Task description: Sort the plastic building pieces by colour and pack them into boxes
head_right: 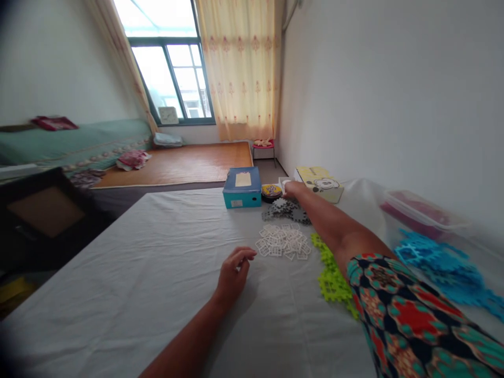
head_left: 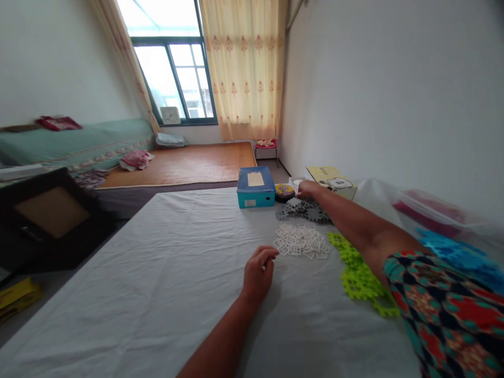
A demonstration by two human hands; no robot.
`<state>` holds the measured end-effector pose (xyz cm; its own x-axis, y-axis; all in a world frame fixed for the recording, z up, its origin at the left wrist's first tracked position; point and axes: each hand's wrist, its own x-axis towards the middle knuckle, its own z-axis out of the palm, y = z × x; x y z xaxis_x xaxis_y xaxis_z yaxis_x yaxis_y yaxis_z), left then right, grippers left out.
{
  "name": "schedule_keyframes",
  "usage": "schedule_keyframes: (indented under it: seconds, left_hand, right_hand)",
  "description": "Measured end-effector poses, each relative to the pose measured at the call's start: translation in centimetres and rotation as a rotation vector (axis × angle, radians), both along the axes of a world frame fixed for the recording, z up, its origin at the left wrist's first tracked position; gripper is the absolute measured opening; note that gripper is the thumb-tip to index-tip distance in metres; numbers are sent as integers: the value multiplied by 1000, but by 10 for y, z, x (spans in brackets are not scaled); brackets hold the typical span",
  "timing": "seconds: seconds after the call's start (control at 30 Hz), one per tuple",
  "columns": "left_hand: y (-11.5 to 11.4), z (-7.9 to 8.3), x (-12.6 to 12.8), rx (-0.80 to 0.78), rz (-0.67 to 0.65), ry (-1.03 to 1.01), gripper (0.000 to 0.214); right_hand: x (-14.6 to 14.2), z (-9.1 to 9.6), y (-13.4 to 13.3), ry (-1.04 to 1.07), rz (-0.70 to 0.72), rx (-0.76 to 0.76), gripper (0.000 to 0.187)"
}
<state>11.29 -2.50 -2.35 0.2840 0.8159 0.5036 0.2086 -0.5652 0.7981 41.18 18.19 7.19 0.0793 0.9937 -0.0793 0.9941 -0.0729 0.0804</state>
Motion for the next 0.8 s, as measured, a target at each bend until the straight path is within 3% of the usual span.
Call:
schedule_keyframes:
  seconds: [0.1, 0.2, 0.37, 0.5, 0.57, 0.67, 0.8]
  left_hand:
    - [0, -2, 1, -10, -11, 5, 36]
    - [0, -3, 2, -7, -31, 4, 35]
    - [0, -1, 1, 8, -34, 8, 35]
    - [1, -2, 0, 14, -15, 21, 36]
    - [2, 0, 0, 11, 14, 21, 35]
    - [6, 7, -5, 4, 90, -6, 33]
    - [22, 18, -20, -27, 237, -100, 29]
  right_hand:
    - [-4, -9, 5, 10, -43, 10, 35]
    - [-2, -4, 5, 23, -102, 69, 35]
    - [9, 25, -4, 71, -93, 174, 36]
    - [10, 56, -32, 122, 6, 273, 35]
    - [4, 69, -65, 152, 115, 339, 32]
    - [-18, 76, -142, 181, 293, 384, 28]
    - [-69, 50, -272, 232, 559, 369, 25]
